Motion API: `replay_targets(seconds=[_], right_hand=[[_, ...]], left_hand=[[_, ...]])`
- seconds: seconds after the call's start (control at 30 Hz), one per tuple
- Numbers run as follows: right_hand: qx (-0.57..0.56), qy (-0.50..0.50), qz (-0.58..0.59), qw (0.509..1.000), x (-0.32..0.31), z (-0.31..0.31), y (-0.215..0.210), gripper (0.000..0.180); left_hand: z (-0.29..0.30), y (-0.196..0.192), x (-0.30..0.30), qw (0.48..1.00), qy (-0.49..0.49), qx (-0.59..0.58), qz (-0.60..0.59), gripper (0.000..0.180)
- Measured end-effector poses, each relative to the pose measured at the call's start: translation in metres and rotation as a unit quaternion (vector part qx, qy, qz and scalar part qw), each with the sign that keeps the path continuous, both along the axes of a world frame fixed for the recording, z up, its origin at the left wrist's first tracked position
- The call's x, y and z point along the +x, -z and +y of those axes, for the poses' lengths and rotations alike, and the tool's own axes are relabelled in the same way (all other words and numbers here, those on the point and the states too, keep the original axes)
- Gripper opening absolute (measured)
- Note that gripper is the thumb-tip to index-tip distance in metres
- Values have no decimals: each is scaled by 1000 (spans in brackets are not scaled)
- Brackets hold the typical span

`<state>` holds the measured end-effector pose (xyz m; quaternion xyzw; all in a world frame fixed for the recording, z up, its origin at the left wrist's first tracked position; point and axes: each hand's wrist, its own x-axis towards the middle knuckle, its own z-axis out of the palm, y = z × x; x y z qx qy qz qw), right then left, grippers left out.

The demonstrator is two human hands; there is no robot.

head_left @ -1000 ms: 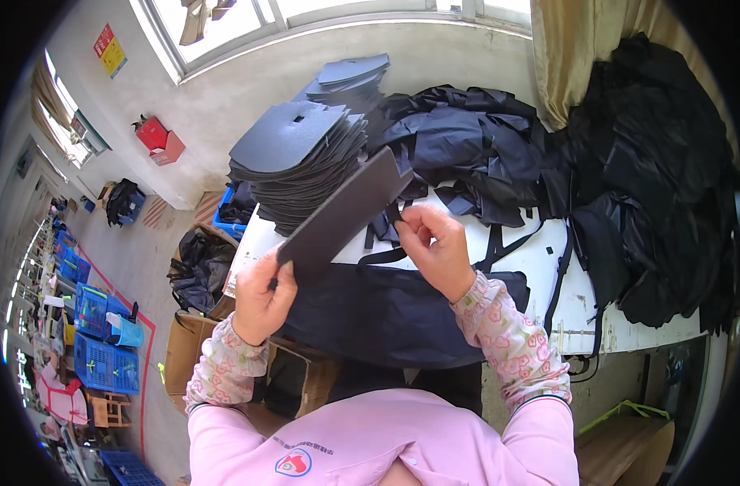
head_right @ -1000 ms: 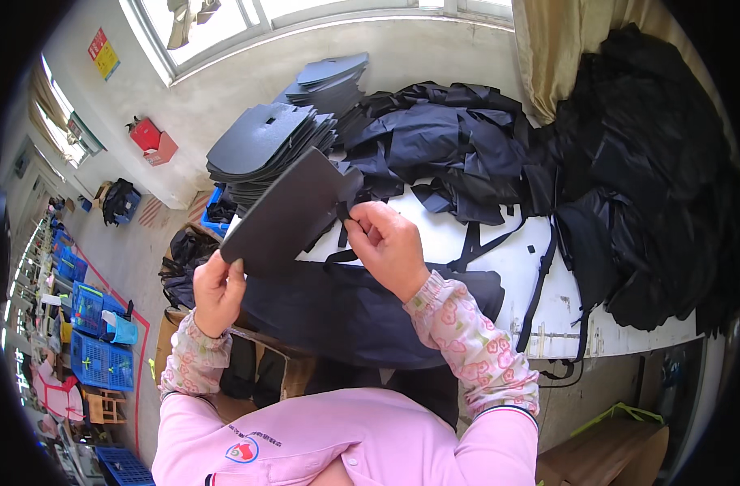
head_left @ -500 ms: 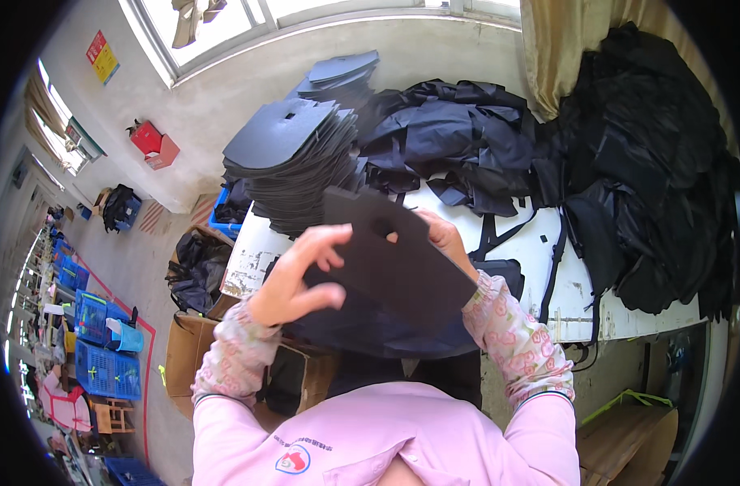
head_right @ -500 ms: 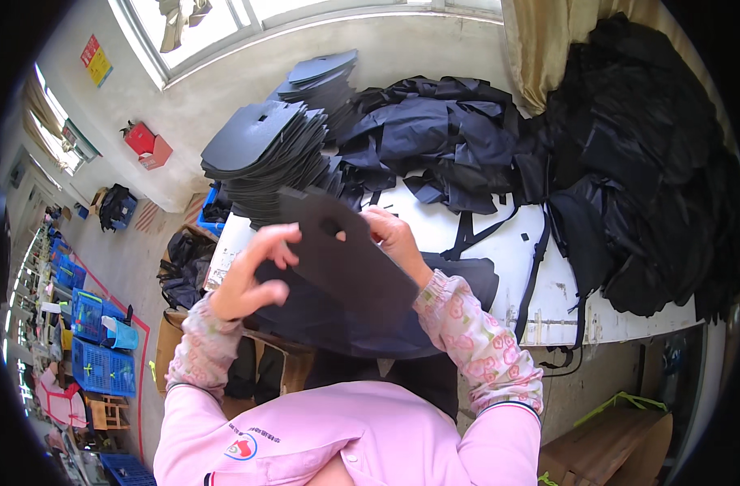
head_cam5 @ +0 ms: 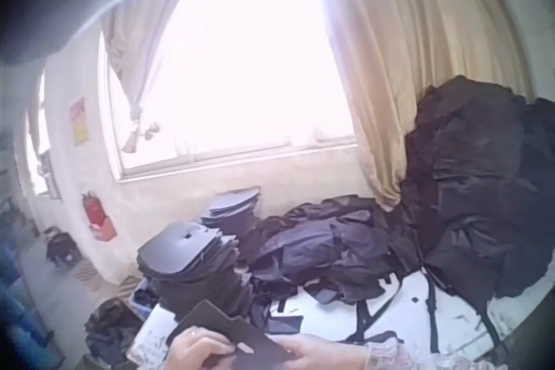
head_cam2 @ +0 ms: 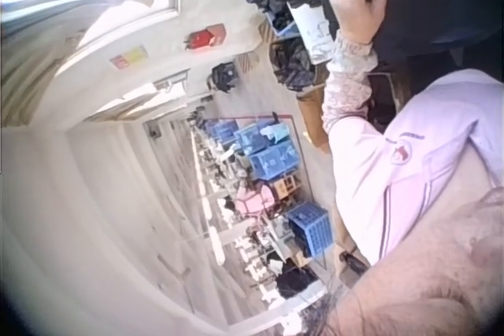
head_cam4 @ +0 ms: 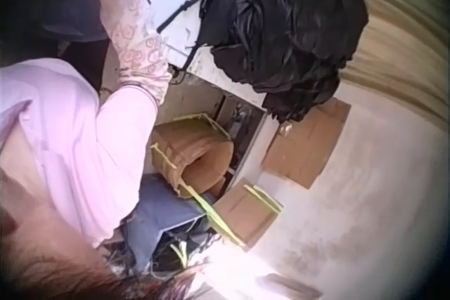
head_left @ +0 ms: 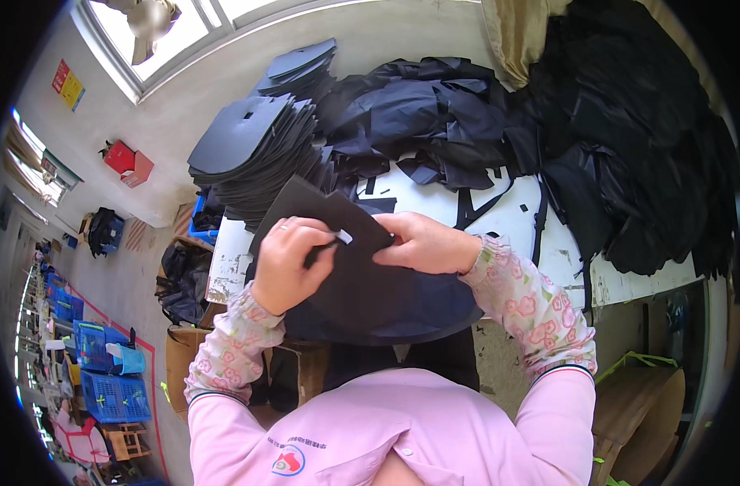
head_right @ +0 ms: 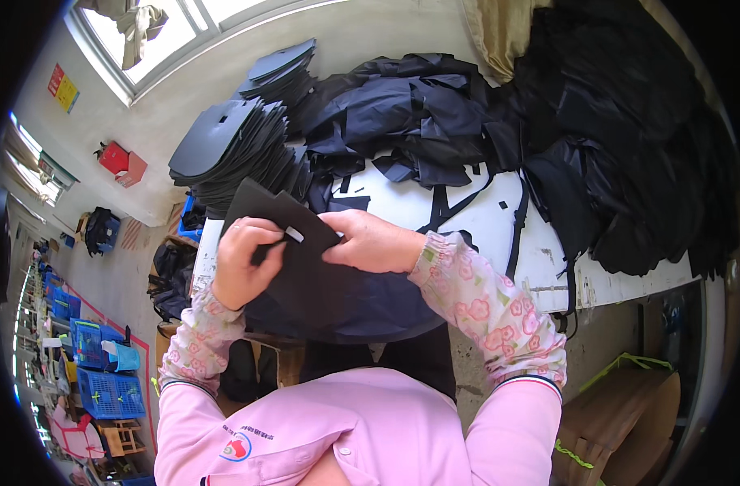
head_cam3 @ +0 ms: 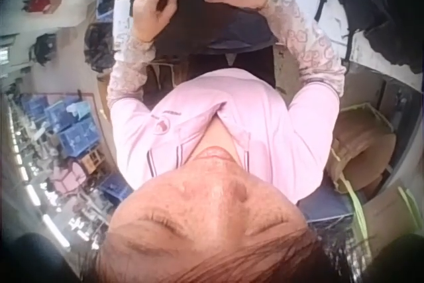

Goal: The recorder is sorting and stacking black fabric pieces of various shapes on a workstation.

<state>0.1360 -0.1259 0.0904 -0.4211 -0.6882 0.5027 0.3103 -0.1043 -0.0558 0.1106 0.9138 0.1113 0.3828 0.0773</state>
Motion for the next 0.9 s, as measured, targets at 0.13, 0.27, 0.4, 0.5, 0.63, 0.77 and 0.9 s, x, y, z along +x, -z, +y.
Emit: replay_targets(seconds=[0.13,0.27,0.4,0.5,0.63,0.77,0.9], right_hand=[[-51,106,-2,993,24,5,26,51],[-45,122,-187,974,60,0,84,50],[-25,132,-248,959,74,-17,91,50],[-34,146,-243,958,75,-23,90,50],[40,151,-263,952,63,-25,90,51],[84,158,-274,945,42,-27,80,51],[81,185,-290,935,23,-35,86,52]], left_hand=[[5,-3,-45,902,2,-362,-235,13],[36,-5,-130,845,-86,-398,-347,6],[64,29,-221,814,-158,-433,-354,8],[69,52,-211,825,-314,-430,-189,9],[15,41,-82,938,-123,-309,98,27],[-7,67,-2,960,5,-163,227,37],[-2,98,19,951,31,-183,248,29]])
